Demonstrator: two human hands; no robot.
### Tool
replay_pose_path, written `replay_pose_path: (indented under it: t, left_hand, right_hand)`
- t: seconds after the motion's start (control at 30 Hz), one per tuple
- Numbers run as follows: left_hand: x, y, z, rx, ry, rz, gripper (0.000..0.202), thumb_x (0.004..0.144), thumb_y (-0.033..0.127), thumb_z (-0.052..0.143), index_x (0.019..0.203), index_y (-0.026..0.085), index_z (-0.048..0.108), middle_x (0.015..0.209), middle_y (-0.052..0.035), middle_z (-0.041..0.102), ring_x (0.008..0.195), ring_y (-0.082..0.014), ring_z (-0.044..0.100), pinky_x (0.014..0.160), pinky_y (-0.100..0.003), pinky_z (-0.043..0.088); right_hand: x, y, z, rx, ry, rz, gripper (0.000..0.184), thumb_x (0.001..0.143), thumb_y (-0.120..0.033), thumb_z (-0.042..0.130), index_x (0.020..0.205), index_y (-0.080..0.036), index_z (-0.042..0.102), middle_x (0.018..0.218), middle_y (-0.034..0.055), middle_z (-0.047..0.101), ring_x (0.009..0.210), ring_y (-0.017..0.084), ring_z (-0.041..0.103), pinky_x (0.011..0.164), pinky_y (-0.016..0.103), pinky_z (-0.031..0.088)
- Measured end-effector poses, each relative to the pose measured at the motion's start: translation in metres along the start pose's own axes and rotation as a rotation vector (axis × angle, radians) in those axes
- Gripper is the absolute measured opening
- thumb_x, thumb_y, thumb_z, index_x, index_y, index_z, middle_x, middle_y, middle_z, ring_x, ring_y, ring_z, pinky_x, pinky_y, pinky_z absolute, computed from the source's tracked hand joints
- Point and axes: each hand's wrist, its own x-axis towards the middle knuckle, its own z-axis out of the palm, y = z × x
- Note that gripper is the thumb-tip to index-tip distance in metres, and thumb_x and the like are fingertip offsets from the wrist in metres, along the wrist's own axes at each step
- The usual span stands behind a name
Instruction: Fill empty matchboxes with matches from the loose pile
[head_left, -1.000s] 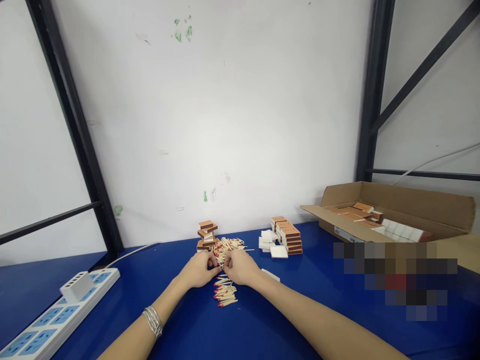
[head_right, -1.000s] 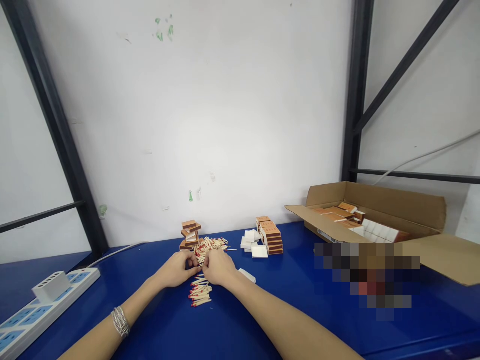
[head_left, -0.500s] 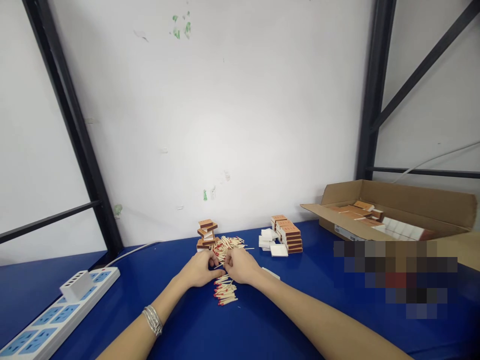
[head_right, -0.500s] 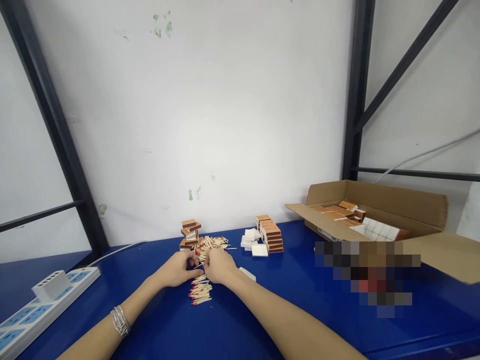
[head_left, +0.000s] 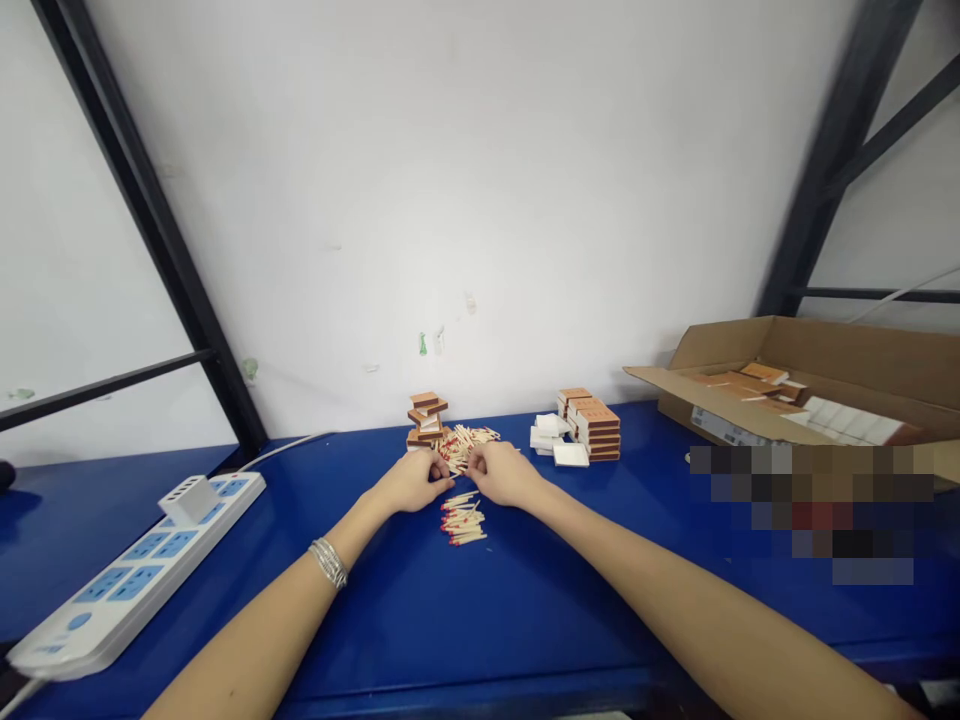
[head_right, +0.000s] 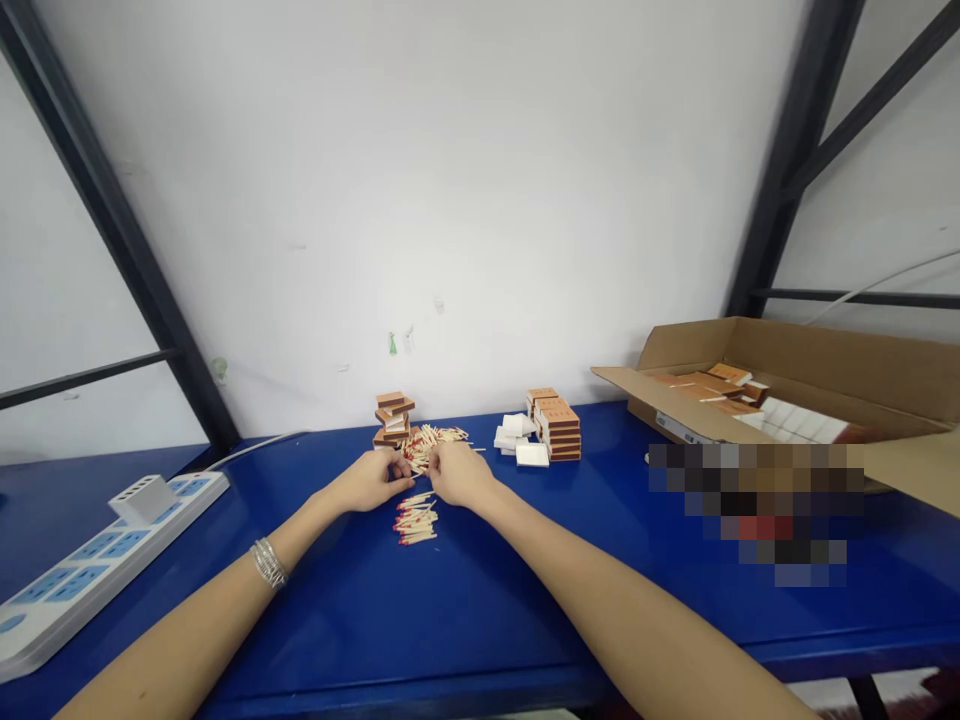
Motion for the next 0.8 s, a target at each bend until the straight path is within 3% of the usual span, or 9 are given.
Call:
replay_pose_path:
  t: [0.17,0.6,0.8]
  left_hand:
    - [0.001,0.000,0.001,0.004,-0.028,-0.022,0.015,0.079,0.028,0.056,0.079,0.017,0.066,0.077,-0.0034,0.068,0.070,-0.0162,0.059,0.067,-0.028,0.044]
    - [0.004,-0.001,0.002,0.030,0.011,-0.057,0.016,0.085,0.027,0.050,0.082,0.016,0.061,0.082,-0.0057,0.067,0.074,-0.0185,0.060,0.069,-0.029,0.043]
    - [0.007,-0.007,0.000,-0.048,0.043,-0.066,0.017,0.086,0.027,0.049,0.084,0.015,0.060,0.078,-0.0042,0.066,0.071,-0.0163,0.059,0.068,-0.028,0.044]
  right_hand:
    - [-0.002,0.006,-0.007,-0.011,0.022,-0.025,0.009,0.080,-0.022,0.060,0.075,-0.019,0.068,0.081,0.0043,0.071,0.076,0.016,0.063,0.066,0.025,0.040]
    - [-0.003,0.010,-0.009,0.031,0.072,-0.064,0.012,0.083,-0.026,0.059,0.079,-0.018,0.067,0.079,0.0035,0.070,0.072,0.014,0.062,0.065,0.023,0.039]
    - [-0.010,0.003,-0.012,0.175,0.009,-0.263,0.015,0.084,-0.025,0.057,0.084,-0.016,0.069,0.076,0.0019,0.069,0.068,0.011,0.060,0.066,0.021,0.041]
